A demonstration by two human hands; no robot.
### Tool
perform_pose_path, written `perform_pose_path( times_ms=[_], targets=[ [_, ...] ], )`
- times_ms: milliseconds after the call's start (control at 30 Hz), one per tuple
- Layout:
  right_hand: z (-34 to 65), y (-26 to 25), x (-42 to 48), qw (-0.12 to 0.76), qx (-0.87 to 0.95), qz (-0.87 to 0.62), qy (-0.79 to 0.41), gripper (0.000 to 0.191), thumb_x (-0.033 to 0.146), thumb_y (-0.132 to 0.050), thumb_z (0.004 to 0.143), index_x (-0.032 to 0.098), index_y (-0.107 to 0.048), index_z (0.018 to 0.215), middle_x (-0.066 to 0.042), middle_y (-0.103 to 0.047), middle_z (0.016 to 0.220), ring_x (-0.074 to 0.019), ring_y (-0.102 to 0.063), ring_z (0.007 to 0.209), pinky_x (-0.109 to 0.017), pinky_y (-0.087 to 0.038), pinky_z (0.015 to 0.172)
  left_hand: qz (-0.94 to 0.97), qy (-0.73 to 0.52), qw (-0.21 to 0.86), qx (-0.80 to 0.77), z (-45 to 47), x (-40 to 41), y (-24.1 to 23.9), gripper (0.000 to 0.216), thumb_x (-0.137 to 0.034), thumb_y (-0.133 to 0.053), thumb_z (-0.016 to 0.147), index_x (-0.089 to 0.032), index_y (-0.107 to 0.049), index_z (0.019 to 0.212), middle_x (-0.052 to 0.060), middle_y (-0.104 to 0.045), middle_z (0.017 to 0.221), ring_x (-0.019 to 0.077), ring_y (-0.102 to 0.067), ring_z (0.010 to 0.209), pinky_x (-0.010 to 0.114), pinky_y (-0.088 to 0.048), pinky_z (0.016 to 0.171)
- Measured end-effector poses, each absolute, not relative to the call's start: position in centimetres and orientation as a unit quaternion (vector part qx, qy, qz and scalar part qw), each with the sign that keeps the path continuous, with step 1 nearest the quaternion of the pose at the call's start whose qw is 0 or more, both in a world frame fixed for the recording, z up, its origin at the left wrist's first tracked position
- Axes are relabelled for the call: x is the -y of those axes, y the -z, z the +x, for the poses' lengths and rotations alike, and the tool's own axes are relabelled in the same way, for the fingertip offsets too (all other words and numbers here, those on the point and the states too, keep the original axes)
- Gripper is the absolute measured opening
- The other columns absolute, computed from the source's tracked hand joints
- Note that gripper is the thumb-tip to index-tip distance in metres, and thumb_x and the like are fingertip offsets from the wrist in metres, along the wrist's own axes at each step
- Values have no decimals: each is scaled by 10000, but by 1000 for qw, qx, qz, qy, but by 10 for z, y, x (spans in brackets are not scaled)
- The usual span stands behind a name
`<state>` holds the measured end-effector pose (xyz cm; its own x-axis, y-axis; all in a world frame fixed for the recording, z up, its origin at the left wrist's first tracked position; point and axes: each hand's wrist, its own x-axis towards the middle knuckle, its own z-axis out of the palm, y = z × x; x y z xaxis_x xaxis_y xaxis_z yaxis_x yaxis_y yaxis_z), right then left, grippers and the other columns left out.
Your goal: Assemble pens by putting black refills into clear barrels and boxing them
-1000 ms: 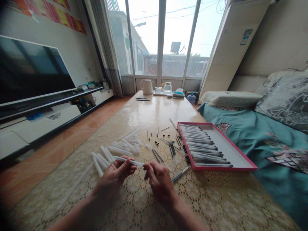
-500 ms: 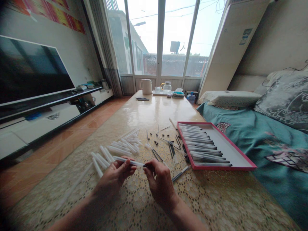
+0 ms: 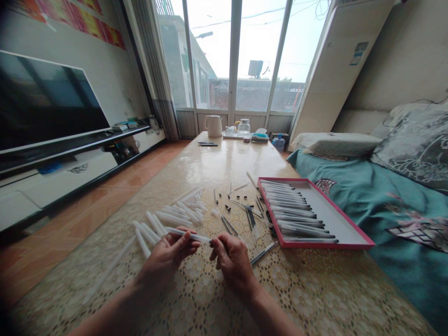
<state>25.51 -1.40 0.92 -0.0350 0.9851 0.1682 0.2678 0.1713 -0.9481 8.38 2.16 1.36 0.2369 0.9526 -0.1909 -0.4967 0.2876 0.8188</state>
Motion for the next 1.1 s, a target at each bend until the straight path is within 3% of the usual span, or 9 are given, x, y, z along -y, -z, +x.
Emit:
perform_pose_path(
  times_ms=[200,467,1100],
  targets=[
    [255,-11,15,494,609,-501,-365,132,290,-561,857,162,-594,846,-12,-630,705,-116,-586,573,-221,-465,551,303,-510,720,-361,83,-21,-15,317,-286,-841,578,-118,-647,766,22,-716,648,131,-687,586,193,-562,586],
    [257,-9,14,481,637,-512,-318,63,216,-564,839,171,-607,845,-8,-634,711,-123,-576,605,-231,-452,577,314,-511,714,-361,84,-22,-14,321,-295,-839,582,-114,-651,768,24,-715,636,130,-685,581,196,-563,583],
    [258,-10,14,441,638,-527,-349,349,421,-450,915,169,-567,704,-7,-605,599,-99,-526,499,-195,-390,493,323,-505,712,-366,85,-22,-14,342,-312,-843,571,-122,-648,778,26,-713,627,136,-686,599,205,-551,591]
  ],
)
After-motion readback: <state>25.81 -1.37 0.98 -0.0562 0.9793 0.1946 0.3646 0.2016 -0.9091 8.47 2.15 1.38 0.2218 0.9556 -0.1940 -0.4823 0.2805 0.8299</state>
